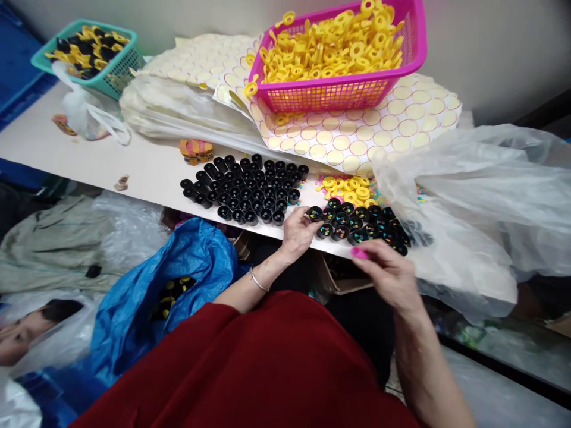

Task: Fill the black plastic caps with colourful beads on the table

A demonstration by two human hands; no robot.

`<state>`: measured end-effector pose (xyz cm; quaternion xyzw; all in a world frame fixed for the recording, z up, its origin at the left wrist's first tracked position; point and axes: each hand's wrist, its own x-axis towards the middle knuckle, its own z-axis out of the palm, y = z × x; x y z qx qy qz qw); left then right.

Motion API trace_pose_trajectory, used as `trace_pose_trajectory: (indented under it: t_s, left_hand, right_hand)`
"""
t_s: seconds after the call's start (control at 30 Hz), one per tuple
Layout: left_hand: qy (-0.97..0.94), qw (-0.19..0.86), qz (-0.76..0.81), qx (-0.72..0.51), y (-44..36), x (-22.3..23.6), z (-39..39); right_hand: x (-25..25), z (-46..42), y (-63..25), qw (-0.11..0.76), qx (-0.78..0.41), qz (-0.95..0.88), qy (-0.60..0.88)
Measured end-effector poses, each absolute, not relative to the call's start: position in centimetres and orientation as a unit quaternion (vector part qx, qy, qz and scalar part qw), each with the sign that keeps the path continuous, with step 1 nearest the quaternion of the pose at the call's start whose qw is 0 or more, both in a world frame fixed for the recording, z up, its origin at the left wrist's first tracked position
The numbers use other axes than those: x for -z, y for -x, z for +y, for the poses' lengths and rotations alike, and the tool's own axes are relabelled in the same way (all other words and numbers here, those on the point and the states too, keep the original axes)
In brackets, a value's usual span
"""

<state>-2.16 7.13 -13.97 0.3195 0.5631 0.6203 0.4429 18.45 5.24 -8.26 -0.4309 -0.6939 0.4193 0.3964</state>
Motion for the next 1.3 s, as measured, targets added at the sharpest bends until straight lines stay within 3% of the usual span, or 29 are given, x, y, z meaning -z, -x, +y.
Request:
trace_pose_trajectory:
  t_s: [0.13,0.37,0.8,0.93,1.07,1.1,1.17,1.3]
  left_hand:
    - [-0.349,0.418,0.571,-0.614,2.4,13.7,7.4]
    - [-0.466,0.331,0.632,-0.522,4.1,13.5,7.0]
    - [-0.559,0.363,0.582,-0.466,1.5,14.1,6.1]
    - [-0.540,0.249,0.613,-0.520,3.4,14.0,3.3]
    - [-0.501,0.056,0.733,-0.457,6.8,14.4,1.7]
    - [-0.499,0.017,0.756,-0.423,7.5,14.6,1.7]
    - [-0.502,-0.044,0.778,-0.375,8.4,15.1,2.2]
    - [-0.534,-0.093,0.772,-0.334,8.6,15.6,3.2]
  right_hand:
    - [10.6,3.9,-13.7,0.336,-0.440,-0.753,0.357]
    - [13.7,4.5,-10.9,0.342,-0.395,-0.757,0.392]
    - [12.1,4.8,-14.1,0.364,-0.401,-0.733,0.413]
    - [9.9,5.1,-16.8,0.388,-0.380,-0.732,0.412]
    - [8.4,11.0,-21.9,0.488,-0.186,-0.639,0.565]
    - [8.2,13.2,-23.2,0.466,-0.133,-0.629,0.608]
    - [8.0,17.6,-25.2,0.336,-0.116,-0.667,0.655]
    - [8.4,23.8,-26.0,0.199,-0.097,-0.714,0.665]
